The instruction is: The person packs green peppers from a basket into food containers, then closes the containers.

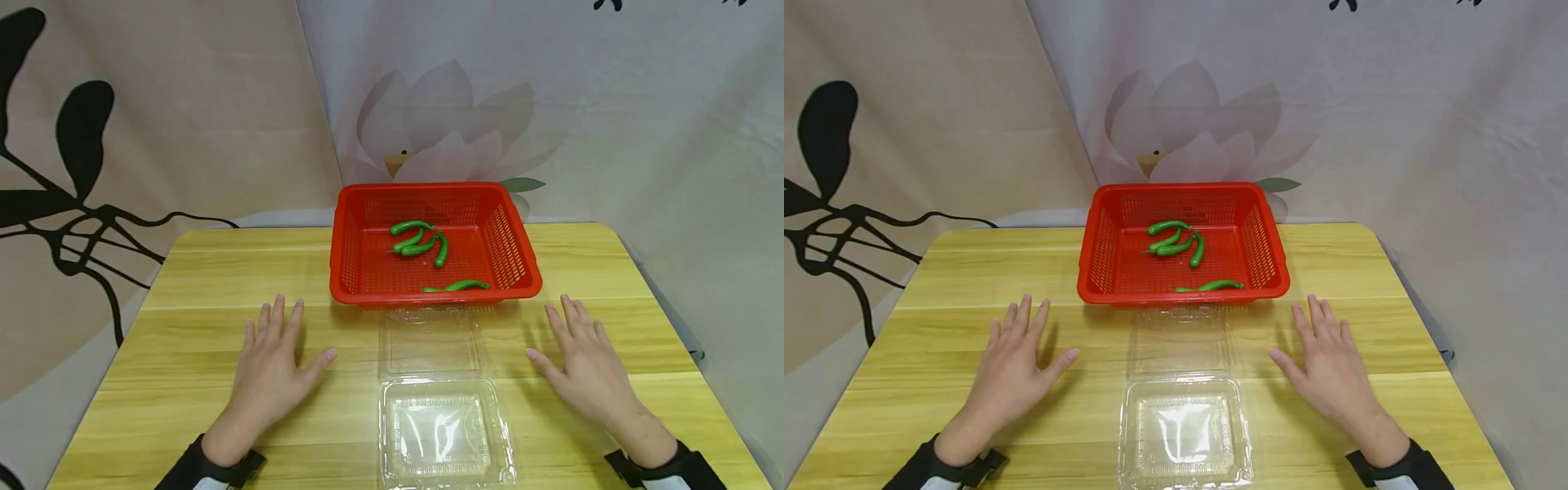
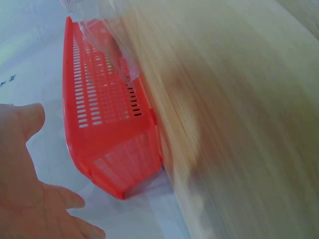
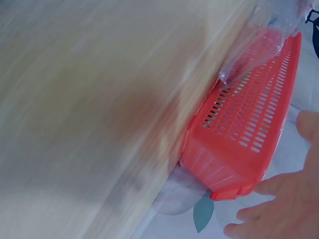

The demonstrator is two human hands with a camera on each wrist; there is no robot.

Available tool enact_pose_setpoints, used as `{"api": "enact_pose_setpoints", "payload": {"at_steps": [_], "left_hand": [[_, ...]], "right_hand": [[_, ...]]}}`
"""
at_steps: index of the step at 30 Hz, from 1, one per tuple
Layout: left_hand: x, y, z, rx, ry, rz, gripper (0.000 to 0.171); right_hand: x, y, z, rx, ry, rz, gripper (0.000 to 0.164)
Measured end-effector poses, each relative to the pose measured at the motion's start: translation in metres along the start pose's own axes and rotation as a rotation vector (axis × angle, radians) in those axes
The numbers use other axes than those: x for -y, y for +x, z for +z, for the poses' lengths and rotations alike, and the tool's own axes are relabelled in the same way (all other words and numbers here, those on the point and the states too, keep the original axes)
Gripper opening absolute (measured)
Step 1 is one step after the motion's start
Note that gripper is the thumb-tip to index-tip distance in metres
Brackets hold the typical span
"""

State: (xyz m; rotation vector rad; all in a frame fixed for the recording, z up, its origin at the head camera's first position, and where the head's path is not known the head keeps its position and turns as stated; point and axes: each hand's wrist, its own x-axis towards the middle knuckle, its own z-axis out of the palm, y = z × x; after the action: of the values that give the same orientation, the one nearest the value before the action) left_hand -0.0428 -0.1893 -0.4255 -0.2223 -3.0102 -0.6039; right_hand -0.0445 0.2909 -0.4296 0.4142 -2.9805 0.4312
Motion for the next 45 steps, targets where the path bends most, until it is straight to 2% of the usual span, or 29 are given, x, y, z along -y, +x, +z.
{"api": "enact_pose_setpoints", "payload": {"at_steps": [17,32,41,45], "left_hand": [[-0.014,-0.005,0.006,-0.014,-0.084,-0.012,0.097],[-0.029,-0.007,0.018,-0.072,-0.185,0.003,0.085],[-0.038,-0.006,0.026,-0.049,-0.273,-0.029,0.072],[-0.044,-0.004,0.030,0.008,-0.366,-0.069,0.066]], "right_hand": [[0.022,0.000,0.002,-0.031,0.078,0.020,0.081],[0.041,0.001,0.010,-0.009,0.222,0.120,0.064],[0.051,0.006,0.016,0.029,0.287,0.164,0.056],[0.055,0.009,0.018,0.039,0.313,0.180,0.053]]}}
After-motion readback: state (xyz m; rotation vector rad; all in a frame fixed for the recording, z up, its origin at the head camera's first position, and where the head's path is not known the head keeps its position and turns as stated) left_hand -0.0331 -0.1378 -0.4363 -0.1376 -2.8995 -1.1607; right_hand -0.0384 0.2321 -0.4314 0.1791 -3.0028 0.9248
